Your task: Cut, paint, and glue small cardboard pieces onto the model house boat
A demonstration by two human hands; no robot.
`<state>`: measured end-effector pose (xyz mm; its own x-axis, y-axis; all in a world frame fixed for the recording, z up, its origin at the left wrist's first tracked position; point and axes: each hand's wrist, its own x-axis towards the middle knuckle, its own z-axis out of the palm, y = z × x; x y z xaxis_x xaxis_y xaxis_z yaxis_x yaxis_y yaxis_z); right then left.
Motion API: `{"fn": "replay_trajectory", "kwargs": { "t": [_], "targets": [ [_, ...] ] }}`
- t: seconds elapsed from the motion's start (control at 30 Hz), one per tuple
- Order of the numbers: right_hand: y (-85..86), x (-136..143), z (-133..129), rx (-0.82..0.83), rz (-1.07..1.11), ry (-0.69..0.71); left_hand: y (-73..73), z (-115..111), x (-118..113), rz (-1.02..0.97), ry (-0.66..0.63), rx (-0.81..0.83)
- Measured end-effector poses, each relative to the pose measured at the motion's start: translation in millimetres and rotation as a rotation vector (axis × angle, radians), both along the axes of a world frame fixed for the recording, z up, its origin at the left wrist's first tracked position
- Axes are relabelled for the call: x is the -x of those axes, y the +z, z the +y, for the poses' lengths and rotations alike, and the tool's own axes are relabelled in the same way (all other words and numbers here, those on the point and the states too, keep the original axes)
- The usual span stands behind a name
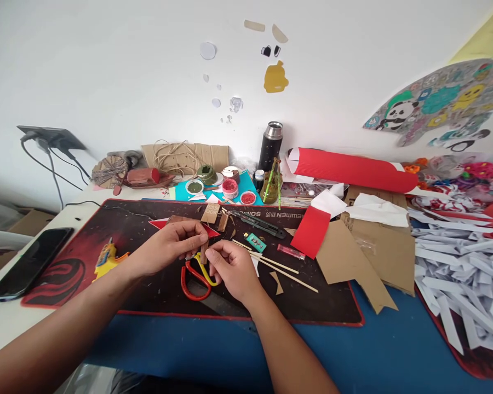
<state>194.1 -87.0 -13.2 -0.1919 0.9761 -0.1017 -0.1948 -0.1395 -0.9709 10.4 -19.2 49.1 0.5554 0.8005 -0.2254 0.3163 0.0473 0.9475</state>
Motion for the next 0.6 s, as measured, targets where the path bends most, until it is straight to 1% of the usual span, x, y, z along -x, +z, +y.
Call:
{"fn": "replay_trajectory", "kwargs": {
  "t": [0.13, 0.27, 0.4, 0.6],
  "targets": [
    [-0.9, 1, 0, -0.003, -0.003, 0.003, -2.7, 0, -1, -0.035, -0.023, 0.017],
    [-4.9, 1, 0, 0.013, 0.007, -0.057, -6.7, -5, 4, -0.052, 0.024, 0.022],
    [-7.6, 0, 1, 0.023, -0.001, -0.123, -9.9, -14, 9, 0.031, 0.007, -0.016],
    [-5.5, 2, 1, -0.007, -0.056, -0.131, -11.9, -23, 5, 0.139, 0.016, -0.071]
  ]
}}
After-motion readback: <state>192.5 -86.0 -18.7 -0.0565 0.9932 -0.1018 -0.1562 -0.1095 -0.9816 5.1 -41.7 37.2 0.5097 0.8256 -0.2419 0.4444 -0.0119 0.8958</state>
